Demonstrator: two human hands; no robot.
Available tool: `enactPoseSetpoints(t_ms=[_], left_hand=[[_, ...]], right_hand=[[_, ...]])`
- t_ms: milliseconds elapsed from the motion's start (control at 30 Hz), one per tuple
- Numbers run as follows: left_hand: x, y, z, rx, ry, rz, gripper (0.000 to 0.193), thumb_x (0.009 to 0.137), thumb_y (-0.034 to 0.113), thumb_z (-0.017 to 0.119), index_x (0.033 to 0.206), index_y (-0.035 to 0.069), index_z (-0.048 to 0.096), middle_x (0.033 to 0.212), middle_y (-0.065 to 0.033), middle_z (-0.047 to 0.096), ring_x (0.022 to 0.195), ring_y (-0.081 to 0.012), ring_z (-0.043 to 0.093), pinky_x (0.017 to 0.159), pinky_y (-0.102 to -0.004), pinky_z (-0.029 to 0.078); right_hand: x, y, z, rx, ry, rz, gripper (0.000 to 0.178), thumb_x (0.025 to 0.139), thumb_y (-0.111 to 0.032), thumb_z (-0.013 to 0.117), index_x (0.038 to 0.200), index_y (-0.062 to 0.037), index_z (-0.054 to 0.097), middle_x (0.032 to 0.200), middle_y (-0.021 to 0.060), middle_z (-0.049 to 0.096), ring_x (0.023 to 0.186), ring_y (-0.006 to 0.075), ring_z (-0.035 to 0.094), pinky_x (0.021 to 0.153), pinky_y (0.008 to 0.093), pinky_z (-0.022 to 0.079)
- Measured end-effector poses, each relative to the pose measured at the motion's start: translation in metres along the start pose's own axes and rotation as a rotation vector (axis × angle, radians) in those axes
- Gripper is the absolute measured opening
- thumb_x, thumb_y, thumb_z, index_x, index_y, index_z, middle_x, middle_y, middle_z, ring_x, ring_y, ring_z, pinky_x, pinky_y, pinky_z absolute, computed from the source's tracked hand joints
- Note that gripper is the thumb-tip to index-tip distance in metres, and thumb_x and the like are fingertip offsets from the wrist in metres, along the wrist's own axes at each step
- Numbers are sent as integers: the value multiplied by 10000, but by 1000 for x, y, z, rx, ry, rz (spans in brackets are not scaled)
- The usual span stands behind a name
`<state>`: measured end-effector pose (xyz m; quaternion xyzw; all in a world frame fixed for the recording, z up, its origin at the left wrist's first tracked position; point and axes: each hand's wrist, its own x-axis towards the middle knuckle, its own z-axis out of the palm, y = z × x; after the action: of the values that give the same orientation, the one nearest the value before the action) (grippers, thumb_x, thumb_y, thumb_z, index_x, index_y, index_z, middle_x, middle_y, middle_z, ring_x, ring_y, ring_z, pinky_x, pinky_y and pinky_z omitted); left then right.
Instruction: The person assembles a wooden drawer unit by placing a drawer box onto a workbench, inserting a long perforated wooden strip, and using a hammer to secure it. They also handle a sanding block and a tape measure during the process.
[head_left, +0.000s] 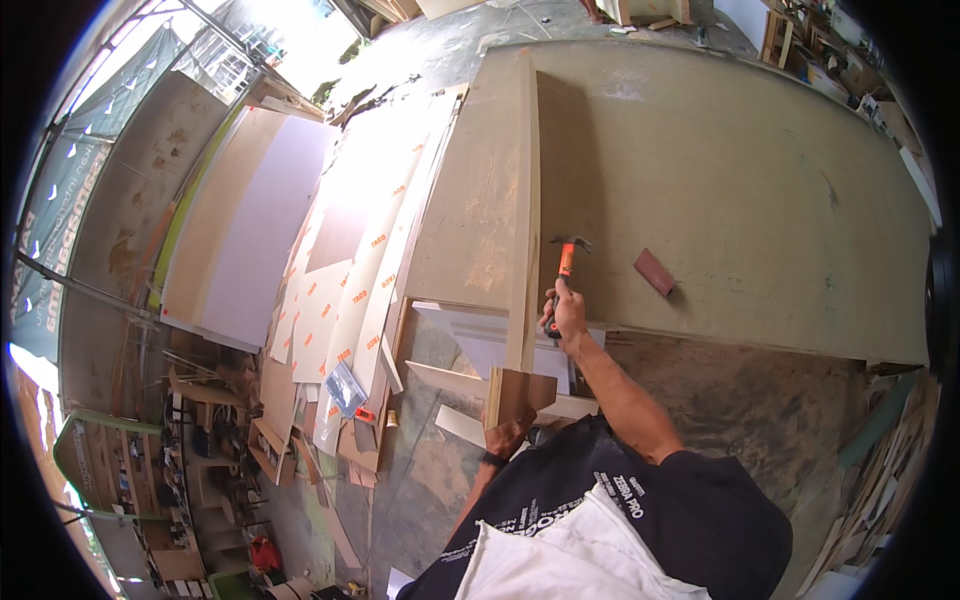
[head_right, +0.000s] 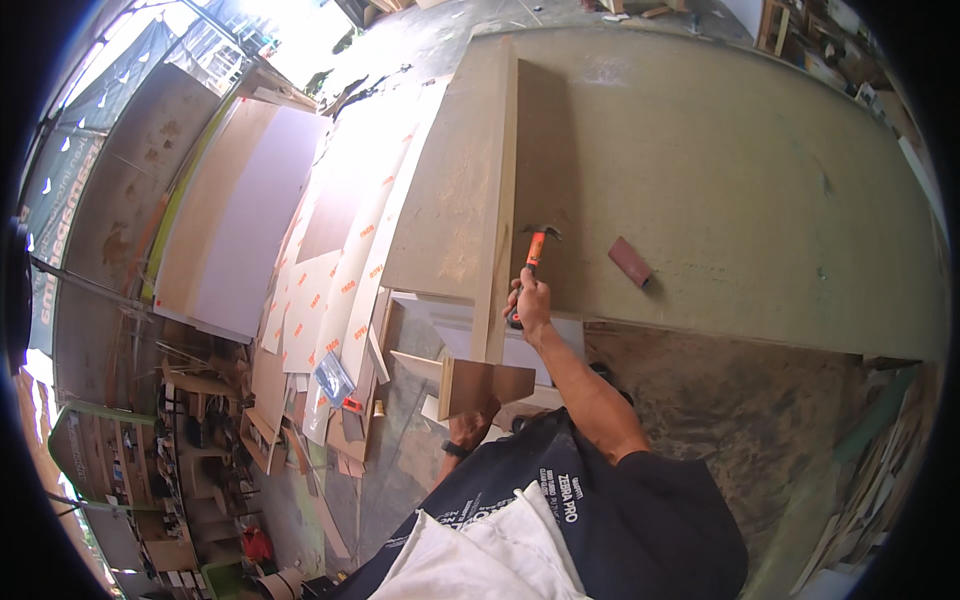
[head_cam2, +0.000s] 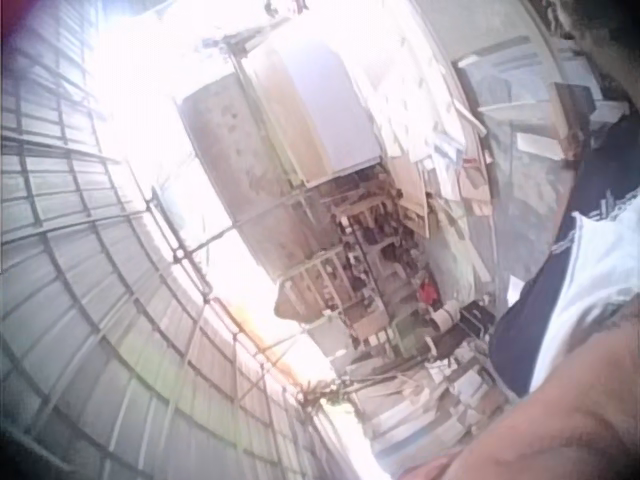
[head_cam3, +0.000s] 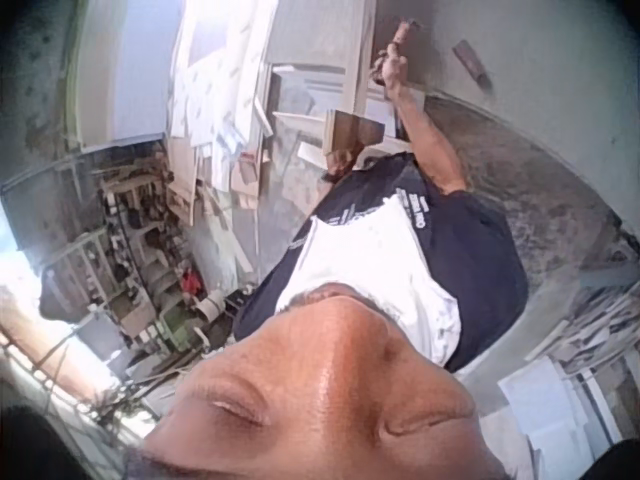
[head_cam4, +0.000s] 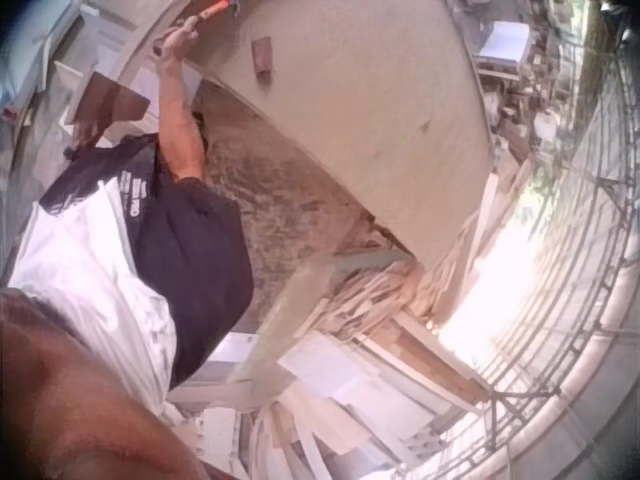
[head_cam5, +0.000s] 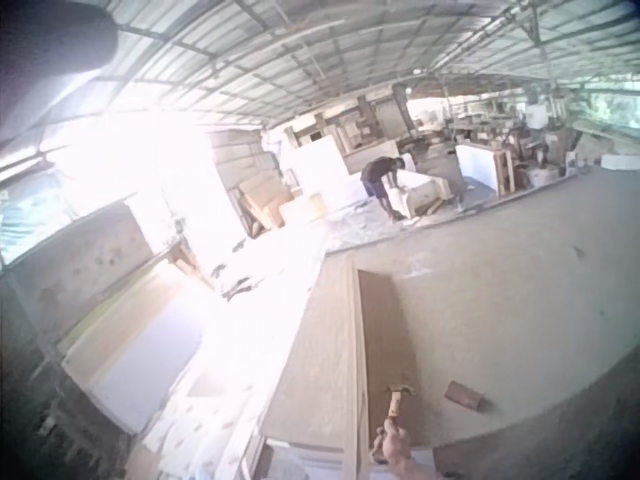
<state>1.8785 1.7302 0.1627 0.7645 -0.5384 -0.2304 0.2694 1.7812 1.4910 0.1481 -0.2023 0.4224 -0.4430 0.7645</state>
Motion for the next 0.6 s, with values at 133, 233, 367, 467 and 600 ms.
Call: enactPoseSetpoints(t_ms=[133, 233, 367, 467, 600], left_hand=[[-19, -13, -3, -19, -8, -18, 279, 839, 340, 706, 885, 66, 711, 831, -127, 718, 797, -307, 703, 704, -399, 540], [-24, -21, -3, -32, -17, -26, 280, 838, 339, 708, 892, 64, 710, 838, -129, 717, 804, -308, 702, 708, -400, 540], [-32, -29, -8, -44, -16, -43, 283, 837, 338, 711, 900, 62, 709, 847, -132, 717, 813, -309, 701, 715, -402, 539], [-33, -31, -10, -54, -19, -51, 285, 836, 337, 713, 907, 61, 708, 854, -134, 717, 820, -311, 700, 720, -403, 538], [-46, -37, -17, -75, -14, -86, 288, 835, 335, 715, 915, 59, 707, 863, -137, 716, 829, -312, 699, 726, -405, 538]], right_hand=[[8, -7, 18, 41, 274, -246, 447, 1023, -449, 437, 872, -37, 523, 546, 37, 496, 385, 156, 497, 368, 313, 478], [13, 7, 39, -36, 264, -269, 455, 1019, -448, 447, 844, -36, 527, 540, 43, 507, 384, 149, 496, 375, 308, 484], [27, -12, 35, -98, -39, -102, 426, 1003, -426, 489, 828, -40, 525, 537, 46, 511, 388, 147, 502, 366, 301, 463], [23, -12, 52, 46, 211, -168, 406, 1003, -398, 486, 826, -34, 526, 534, 44, 507, 390, 149, 506, 361, 302, 457], [18, 9, 49, -171, 78, -169, 384, 996, -362, 477, 789, -40, 512, 522, 46, 496, 373, 156, 492, 345, 317, 464]])
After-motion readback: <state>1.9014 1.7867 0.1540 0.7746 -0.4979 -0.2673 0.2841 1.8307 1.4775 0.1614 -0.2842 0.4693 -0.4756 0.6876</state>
